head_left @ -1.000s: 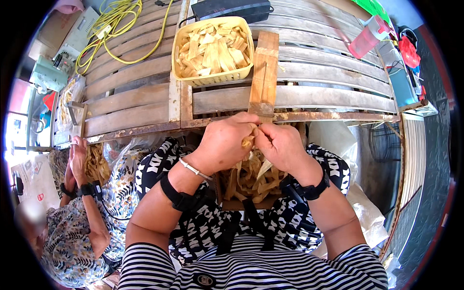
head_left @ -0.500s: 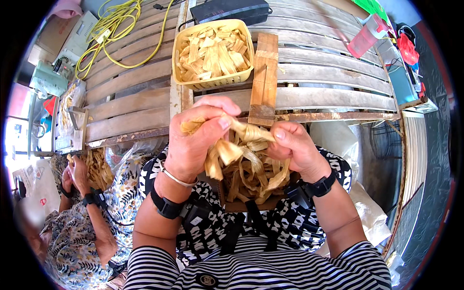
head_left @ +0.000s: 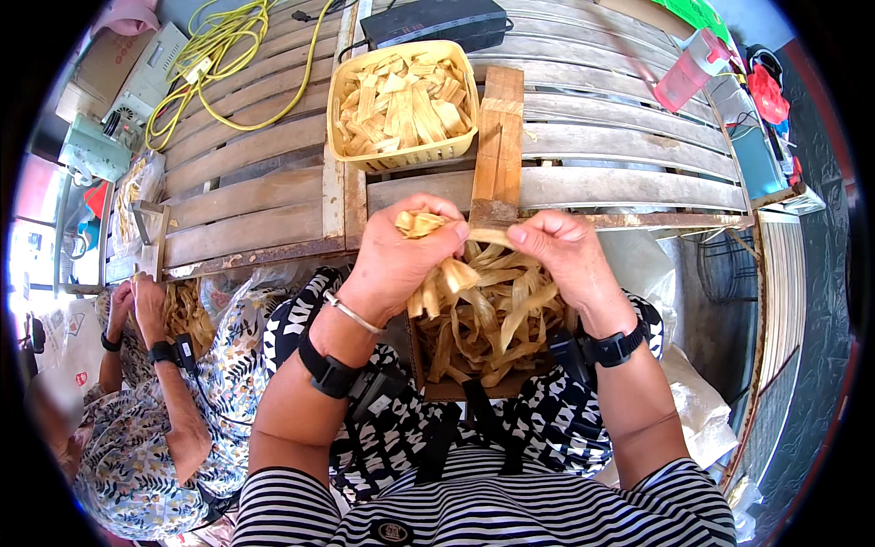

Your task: The person processes corn husks by hand at a table, sorting them and gathering them into bundles.

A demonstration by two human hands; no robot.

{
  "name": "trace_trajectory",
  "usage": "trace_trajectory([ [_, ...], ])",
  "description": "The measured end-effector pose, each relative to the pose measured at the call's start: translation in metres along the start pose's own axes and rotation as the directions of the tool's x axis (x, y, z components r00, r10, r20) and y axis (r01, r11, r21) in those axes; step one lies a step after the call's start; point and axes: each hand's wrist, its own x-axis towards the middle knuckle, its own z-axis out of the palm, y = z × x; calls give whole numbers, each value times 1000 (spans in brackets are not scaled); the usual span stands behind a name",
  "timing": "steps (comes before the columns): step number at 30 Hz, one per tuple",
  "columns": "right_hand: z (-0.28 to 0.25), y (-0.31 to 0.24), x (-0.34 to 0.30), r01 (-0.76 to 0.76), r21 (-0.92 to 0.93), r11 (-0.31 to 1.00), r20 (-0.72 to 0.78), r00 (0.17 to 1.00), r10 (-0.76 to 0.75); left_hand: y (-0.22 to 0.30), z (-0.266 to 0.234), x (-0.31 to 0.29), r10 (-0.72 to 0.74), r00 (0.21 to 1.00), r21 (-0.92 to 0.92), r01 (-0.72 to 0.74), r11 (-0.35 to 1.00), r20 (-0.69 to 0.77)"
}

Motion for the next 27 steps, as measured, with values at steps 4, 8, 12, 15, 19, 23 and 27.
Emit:
trace_trajectory([
  [4, -9, 4, 20, 171, -333, 927, -208, 946, -249, -5, 13, 28, -12, 999, 4, 12, 1000, -44],
  [8, -9, 6, 53, 65, -762, 644, -253, 886, -388, -34, 3, 74, 231, 961, 435, -144, 889, -153],
  [12, -14, 20, 62, -43, -798, 601, -333, 863, -381, -57, -12, 79, 250, 925, 496, -81, 865, -284],
  [15, -19, 22, 53, 216, -624, 751, -280, 835, -473, -29, -4, 47, 181, 974, 472, -99, 876, -132],
  [19, -10, 11, 33, 354, -429, 831, -292, 817, -498, -23, -1, 27, -17, 930, 502, -184, 845, 368],
  [23, 5, 9, 24, 336, -324, 884, -260, 867, -425, -44, -8, 16, 67, 819, 556, -444, 703, 569],
  [27, 12, 6, 16, 322, -332, 887, -230, 884, -407, -26, -11, 14, 41, 867, 487, -317, 814, 496],
])
